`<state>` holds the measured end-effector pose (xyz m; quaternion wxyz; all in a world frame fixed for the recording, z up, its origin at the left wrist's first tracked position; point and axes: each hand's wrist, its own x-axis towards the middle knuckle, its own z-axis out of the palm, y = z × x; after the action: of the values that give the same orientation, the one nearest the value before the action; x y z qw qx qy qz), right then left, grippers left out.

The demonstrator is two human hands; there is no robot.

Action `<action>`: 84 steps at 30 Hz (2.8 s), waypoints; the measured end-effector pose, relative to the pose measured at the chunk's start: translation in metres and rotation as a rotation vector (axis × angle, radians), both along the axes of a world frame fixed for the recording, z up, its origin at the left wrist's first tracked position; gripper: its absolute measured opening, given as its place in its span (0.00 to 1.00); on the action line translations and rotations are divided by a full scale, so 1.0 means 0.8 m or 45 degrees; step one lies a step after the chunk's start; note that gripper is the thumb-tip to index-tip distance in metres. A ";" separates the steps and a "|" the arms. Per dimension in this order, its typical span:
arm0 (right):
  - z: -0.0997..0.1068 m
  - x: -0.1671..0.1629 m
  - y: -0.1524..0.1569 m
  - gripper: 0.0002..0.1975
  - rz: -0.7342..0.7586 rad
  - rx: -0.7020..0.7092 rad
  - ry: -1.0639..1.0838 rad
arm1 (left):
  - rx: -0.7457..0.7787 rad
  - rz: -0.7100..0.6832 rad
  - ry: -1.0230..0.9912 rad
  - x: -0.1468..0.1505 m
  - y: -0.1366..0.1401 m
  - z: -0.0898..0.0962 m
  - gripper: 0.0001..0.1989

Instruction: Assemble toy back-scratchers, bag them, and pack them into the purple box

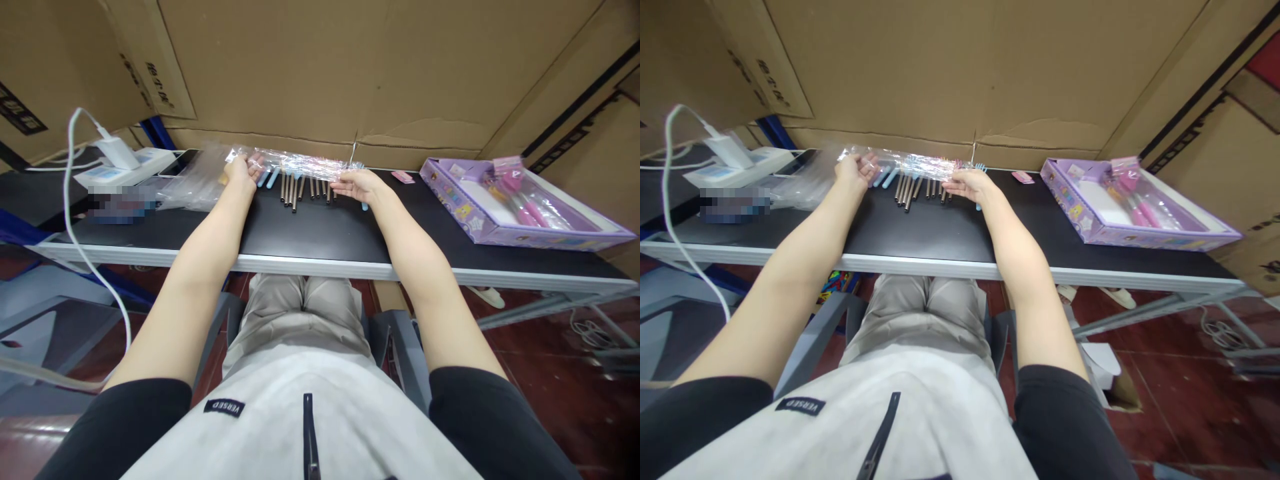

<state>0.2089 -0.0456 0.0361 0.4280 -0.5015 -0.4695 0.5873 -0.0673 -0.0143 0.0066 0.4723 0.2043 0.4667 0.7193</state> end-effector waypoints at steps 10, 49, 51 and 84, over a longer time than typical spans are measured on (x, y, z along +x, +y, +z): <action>0.001 0.004 0.004 0.11 -0.055 -0.023 0.032 | -0.044 0.074 0.896 -0.024 0.032 -0.016 0.26; -0.013 0.061 0.041 0.18 -0.195 0.471 -1.522 | 0.435 -0.144 2.364 0.071 -0.027 -0.011 0.17; -0.015 0.066 0.046 0.20 -0.168 0.436 -1.636 | 0.454 -0.148 2.342 0.070 -0.026 -0.012 0.17; 0.049 0.078 -0.004 0.06 -0.031 0.688 -1.515 | 0.357 -0.164 2.211 0.042 -0.017 -0.017 0.10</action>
<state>0.2711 -0.0486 0.0750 0.2126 -0.6209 -0.7516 0.0660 -0.0335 -0.0281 -0.0069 -0.0389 0.7607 0.5559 0.3328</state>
